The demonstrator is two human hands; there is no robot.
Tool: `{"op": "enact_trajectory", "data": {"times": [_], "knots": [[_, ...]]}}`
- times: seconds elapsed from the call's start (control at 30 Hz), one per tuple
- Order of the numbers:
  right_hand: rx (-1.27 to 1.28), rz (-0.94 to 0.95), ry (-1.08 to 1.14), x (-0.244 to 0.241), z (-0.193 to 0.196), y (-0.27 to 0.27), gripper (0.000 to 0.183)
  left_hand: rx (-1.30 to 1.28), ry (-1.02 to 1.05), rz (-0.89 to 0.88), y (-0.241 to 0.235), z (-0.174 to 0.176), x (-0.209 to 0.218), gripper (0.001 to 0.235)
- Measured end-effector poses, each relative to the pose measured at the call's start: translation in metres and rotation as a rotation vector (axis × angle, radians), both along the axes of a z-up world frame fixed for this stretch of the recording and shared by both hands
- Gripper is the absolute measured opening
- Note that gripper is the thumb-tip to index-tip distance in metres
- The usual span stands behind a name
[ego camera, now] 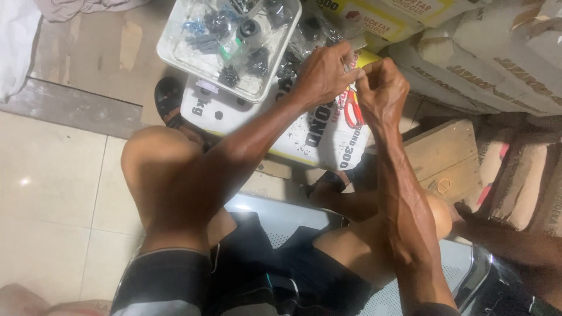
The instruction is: The person sits on a low stool and sorts small hardware items from a plastic bag into a white container. They use both hands to pick up individual pieces and place them into the container, occasionally adjusting the bag.
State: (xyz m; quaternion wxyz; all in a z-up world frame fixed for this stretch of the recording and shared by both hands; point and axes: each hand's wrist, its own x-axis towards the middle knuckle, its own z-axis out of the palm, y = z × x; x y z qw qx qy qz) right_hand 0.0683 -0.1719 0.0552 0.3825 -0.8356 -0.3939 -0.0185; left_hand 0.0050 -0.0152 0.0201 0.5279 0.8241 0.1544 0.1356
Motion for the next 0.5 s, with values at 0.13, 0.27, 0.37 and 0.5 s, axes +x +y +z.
{"op": "enact_trajectory", "data": {"times": [0.13,0.27,0.37,0.5], "knots": [[-0.100,0.014,0.050,-0.013,0.007,0.010,0.009,-0.077,-0.106,-0.013,0.000,-0.004,0.001,0.016],[-0.114,-0.041,0.088,-0.018,0.006,0.014,0.012,0.116,-0.025,-0.068,-0.002,-0.026,0.010,0.025],[-0.188,-0.065,0.091,-0.024,-0.004,0.020,0.010,0.285,0.040,-0.065,-0.010,-0.035,0.012,0.007],[-0.304,-0.104,0.065,-0.023,-0.017,0.022,0.010,0.470,0.018,-0.047,-0.015,-0.053,0.017,0.011]]}}
